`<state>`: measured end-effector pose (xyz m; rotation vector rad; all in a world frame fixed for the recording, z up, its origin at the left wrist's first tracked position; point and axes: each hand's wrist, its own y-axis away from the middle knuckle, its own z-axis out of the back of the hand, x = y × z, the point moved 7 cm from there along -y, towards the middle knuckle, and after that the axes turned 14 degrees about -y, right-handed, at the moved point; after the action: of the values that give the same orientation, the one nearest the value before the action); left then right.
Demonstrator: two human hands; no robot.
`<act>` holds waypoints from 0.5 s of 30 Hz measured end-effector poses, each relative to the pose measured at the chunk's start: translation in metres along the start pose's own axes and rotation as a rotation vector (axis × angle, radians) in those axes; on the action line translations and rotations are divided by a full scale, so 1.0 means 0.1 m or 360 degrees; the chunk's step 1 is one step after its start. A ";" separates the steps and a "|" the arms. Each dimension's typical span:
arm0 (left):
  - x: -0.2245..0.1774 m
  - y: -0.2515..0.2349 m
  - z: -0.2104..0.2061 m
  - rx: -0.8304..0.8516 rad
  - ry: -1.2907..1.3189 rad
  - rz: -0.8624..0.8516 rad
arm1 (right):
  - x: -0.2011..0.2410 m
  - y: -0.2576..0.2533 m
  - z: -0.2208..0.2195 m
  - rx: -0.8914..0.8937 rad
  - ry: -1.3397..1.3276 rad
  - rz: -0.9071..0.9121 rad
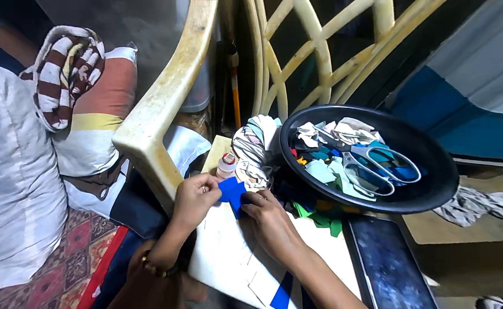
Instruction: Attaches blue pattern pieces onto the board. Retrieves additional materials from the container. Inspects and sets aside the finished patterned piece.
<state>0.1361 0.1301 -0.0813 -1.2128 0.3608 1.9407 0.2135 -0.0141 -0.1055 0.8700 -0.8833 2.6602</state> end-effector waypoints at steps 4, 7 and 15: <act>-0.18 0.17 0.23 -0.0164 0.0324 -0.0158 | -0.01 -0.01 -0.01 0.0020 -0.0013 -0.0024; -0.25 0.27 0.26 -0.0073 0.0569 -0.0170 | 0.00 -0.01 0.02 0.0046 -0.0031 -0.0046; -0.25 0.47 -0.04 0.0395 0.1055 -0.0041 | 0.06 0.26 0.19 -0.0106 -0.2155 -0.0855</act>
<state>0.1085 0.0854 -0.0702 -1.6512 0.8895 1.3720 0.2080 -0.0457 -0.1020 2.4747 -0.7073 1.3298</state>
